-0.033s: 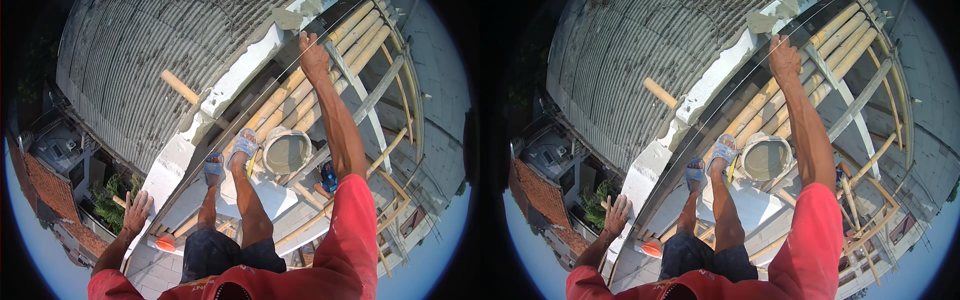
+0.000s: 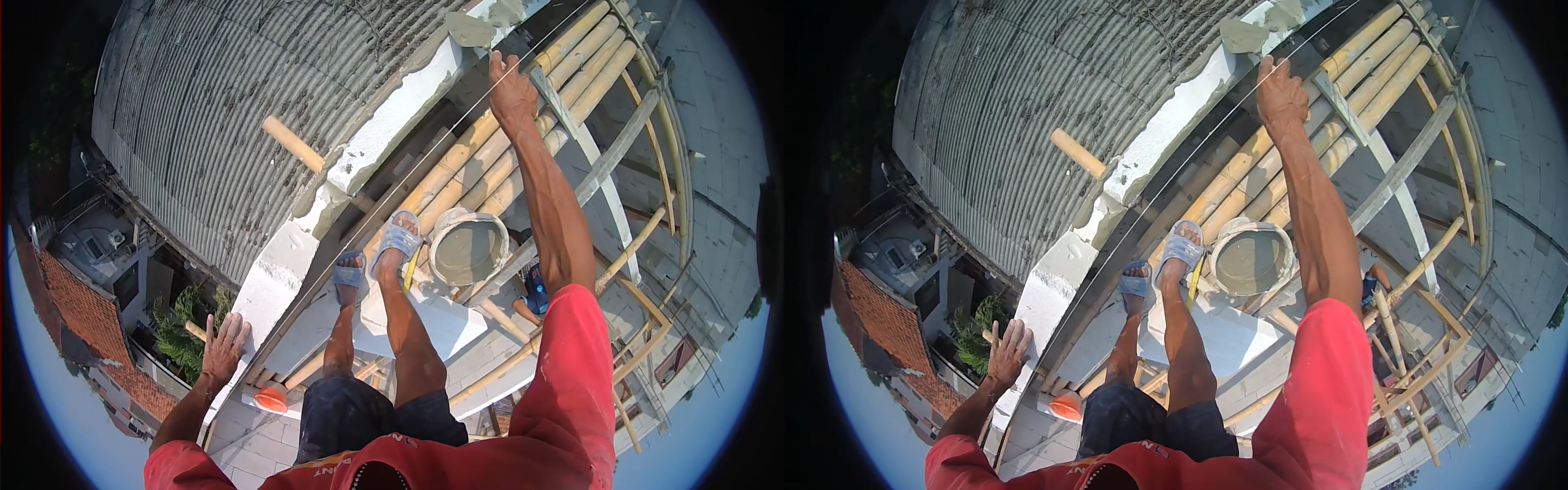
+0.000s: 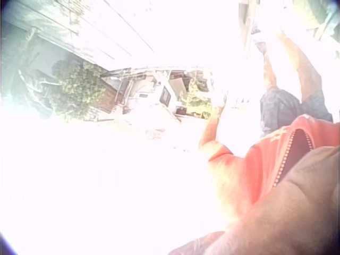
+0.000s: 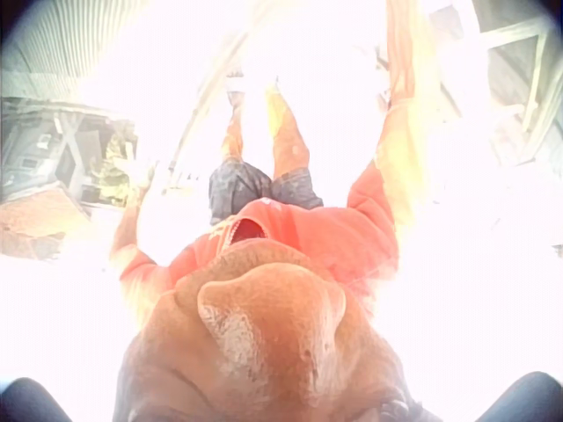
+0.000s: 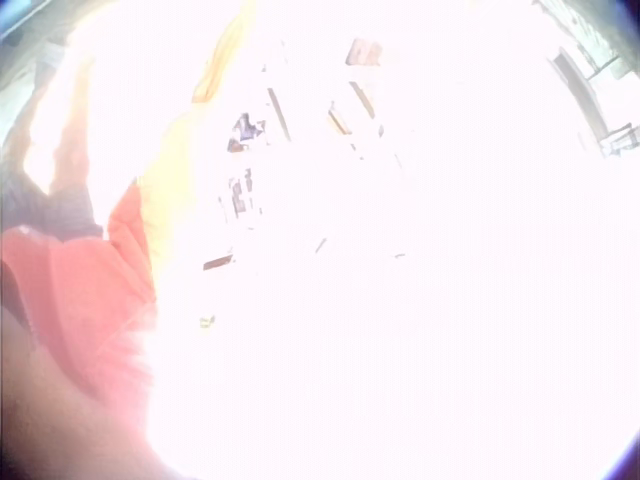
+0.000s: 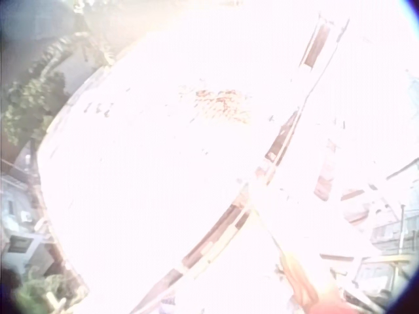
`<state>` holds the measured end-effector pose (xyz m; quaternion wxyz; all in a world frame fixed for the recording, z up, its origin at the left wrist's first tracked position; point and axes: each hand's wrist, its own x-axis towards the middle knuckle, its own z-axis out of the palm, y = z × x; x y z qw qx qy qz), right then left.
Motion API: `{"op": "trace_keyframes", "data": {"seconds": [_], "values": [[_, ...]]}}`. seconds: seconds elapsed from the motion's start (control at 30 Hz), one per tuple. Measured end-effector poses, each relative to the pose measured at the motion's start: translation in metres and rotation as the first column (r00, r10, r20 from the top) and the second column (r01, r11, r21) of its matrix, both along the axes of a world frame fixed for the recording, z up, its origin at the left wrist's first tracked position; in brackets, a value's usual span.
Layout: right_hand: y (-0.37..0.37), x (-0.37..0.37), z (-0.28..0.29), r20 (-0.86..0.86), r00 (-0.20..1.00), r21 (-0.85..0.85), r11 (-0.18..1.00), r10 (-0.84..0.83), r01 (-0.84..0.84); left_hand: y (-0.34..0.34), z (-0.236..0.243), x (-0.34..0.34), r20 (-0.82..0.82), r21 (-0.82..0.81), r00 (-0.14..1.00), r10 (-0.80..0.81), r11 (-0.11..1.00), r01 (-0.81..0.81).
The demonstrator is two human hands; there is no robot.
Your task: The person builds a wall at a height by applying mortar with a trowel, placing a lightweight concrete block onto the mortar bed, and tapping the block with a hammer.
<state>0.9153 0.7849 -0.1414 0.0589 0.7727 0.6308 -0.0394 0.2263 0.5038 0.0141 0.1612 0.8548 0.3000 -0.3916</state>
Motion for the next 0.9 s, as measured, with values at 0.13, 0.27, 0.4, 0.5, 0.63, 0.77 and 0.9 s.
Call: {"op": "trace_keyframes", "data": {"seconds": [0.13,0.27,0.4,0.5,0.63,0.77,0.9], "values": [[-0.039,-0.014,0.004,-0.324,0.92,0.103,0.959,-0.221,0.266,-0.008,0.009,-0.009,-0.034,-0.022,0.999,0.018,1.0,-0.019],[-0.155,-0.04,-0.002,-0.814,0.472,-0.035,0.839,-0.339,0.542,-0.009,0.019,-0.014,-0.006,-0.073,0.993,0.115,0.991,-0.115],[-0.292,-0.074,0.053,-0.841,-0.068,-0.433,0.59,-0.537,0.682,-0.009,0.007,-0.016,-0.001,-0.081,0.996,0.085,0.993,-0.085],[-0.38,-0.086,0.056,-0.721,-0.088,-0.532,0.468,-0.687,0.706,-0.006,0.002,-0.018,-0.008,-0.069,0.999,0.048,0.996,-0.049],[-0.467,-0.081,-0.002,-0.427,0.372,-0.509,0.559,-0.824,0.654,0.001,0.006,-0.007,-0.058,-0.044,0.998,-0.02,0.999,0.018],[-0.458,-0.085,-0.053,-0.154,0.494,-0.598,0.479,-0.856,0.643,0.001,0.007,-0.01,0.022,-0.024,1.0,-0.019,1.0,0.019],[-0.439,-0.109,-0.084,-0.215,0.516,-0.556,0.538,-0.829,0.634,0.001,0.007,0.002,-0.146,-0.076,0.989,-0.011,0.997,0.0]]}}
